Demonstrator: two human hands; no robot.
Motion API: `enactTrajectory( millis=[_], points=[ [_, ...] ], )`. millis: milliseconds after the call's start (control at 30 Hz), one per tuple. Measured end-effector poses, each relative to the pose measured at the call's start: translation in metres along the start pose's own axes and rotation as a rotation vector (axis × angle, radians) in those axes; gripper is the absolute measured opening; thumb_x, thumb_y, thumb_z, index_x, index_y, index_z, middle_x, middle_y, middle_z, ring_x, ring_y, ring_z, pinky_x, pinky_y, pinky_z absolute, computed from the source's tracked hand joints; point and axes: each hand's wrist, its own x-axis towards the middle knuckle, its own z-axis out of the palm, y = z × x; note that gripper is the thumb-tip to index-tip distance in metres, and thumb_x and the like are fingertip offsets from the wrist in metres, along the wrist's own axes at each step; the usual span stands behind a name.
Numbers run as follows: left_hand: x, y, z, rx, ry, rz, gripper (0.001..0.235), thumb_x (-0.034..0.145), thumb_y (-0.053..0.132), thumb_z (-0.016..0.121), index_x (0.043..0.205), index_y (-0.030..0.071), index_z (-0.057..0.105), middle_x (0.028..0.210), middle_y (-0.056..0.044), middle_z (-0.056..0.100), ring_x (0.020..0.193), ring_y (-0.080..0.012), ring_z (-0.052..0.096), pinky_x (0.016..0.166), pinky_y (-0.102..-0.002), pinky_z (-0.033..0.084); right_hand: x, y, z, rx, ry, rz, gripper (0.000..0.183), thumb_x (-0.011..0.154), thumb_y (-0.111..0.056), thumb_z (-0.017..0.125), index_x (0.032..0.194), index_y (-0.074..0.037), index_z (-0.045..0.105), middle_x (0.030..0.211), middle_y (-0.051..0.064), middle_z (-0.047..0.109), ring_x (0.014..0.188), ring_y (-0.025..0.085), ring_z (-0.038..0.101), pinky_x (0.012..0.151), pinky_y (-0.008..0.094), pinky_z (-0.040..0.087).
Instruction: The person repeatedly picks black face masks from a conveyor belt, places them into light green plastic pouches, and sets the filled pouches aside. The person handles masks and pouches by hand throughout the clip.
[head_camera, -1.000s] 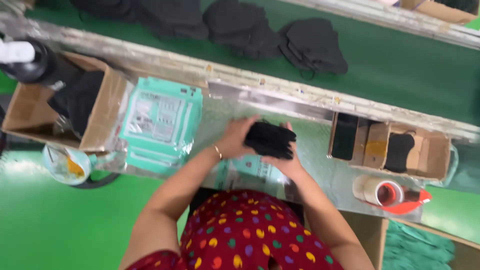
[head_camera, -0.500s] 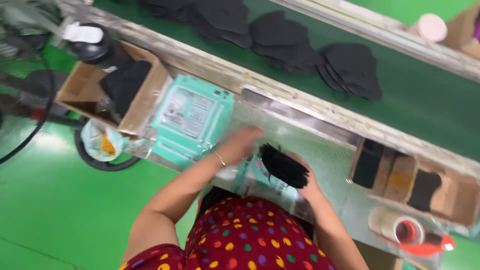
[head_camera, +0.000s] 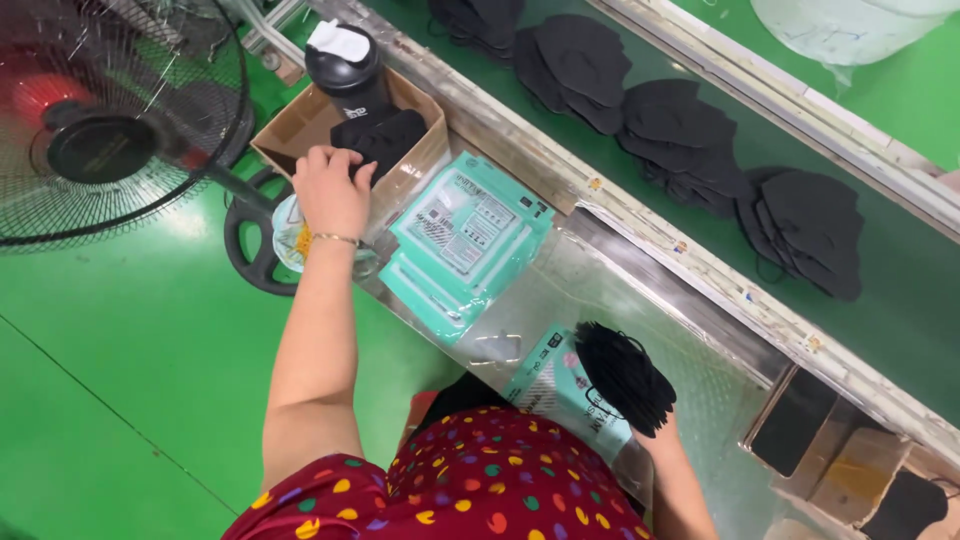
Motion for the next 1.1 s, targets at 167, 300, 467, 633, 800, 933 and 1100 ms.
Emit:
enactTrajectory(
  millis=[167,300,467,633,800,933,1100],
  points=[
    [0.002,-0.012,0.008,0.025,-0.152,-0.037,0.009,0.088,0.019,0.077,0.087,0.014,0.070,0.098,-0.011,0.068,0.098,-0.0353,0.061,0.082,-0.049,0.047,0.029,-0.043,-0.039,0.083,0.041,-0.077,0.040,0.080,-0.015,0.072,0.118,0.000,0.070,0.122,0.021,0.069,0.115,0.042,0.061,0.100,0.046,0.048],
    [0.003,0.001,0.002,-0.480,0.044,-0.218,0.011,0.110,0.017,0.055,0.114,0.007,0.060,0.112,-0.013,0.067,0.101,-0.0351,0.067,0.090,-0.045,0.054,0.046,-0.081,-0.064,0.301,0.189,0.081,0.034,0.084,-0.016,0.074,0.117,-0.007,0.073,0.120,0.013,0.072,0.115,0.030,0.065,0.103,0.039,0.050],
    [-0.028,0.063,0.017,-0.474,-0.269,0.175,0.012,0.104,0.010,0.052,0.112,0.005,0.060,0.107,-0.020,0.059,0.102,-0.0378,0.061,0.090,-0.046,0.051,0.071,-0.124,-0.102,1.088,0.239,0.267,0.051,0.084,-0.012,0.075,0.131,-0.002,0.057,0.127,0.006,0.062,0.117,0.018,0.058,0.102,0.035,0.047],
    [-0.088,0.156,0.044,-0.947,-0.916,0.184,0.014,0.098,0.014,0.059,0.111,0.009,0.061,0.103,-0.012,0.066,0.100,-0.0328,0.067,0.088,-0.042,0.053,0.065,-0.092,-0.070,0.977,0.162,0.294,0.034,0.087,-0.001,0.077,0.120,0.004,0.068,0.118,0.015,0.068,0.108,0.025,0.064,0.099,0.038,0.051],
    [-0.084,0.070,0.156,-0.611,-0.540,0.074,0.012,0.102,0.017,0.064,0.111,0.013,0.069,0.113,-0.012,0.071,0.108,-0.0356,0.066,0.095,-0.044,0.053,0.082,-0.133,-0.133,0.719,0.426,0.308,0.037,0.086,0.000,0.075,0.121,0.003,0.065,0.118,0.010,0.069,0.107,0.021,0.066,0.098,0.033,0.052],
    [-0.051,0.062,0.168,-0.400,-0.596,0.199,0.022,0.096,0.024,0.067,0.116,0.016,0.068,0.121,-0.011,0.068,0.110,-0.0356,0.064,0.094,-0.046,0.051,0.052,-0.087,-0.082,0.649,0.206,0.392,0.065,0.082,-0.008,0.081,0.129,0.007,0.039,0.106,0.011,0.074,0.096,0.022,0.069,0.089,0.034,0.054],
    [-0.029,0.065,0.188,-0.227,-0.946,0.098,0.022,0.091,0.034,0.072,0.110,0.023,0.068,0.123,-0.011,0.059,0.109,-0.0317,0.064,0.092,-0.045,0.051,0.059,-0.095,-0.093,0.176,0.012,0.404,0.038,0.084,-0.015,0.084,0.120,-0.007,0.074,0.113,0.011,0.075,0.104,0.025,0.070,0.093,0.035,0.055]
  ],
)
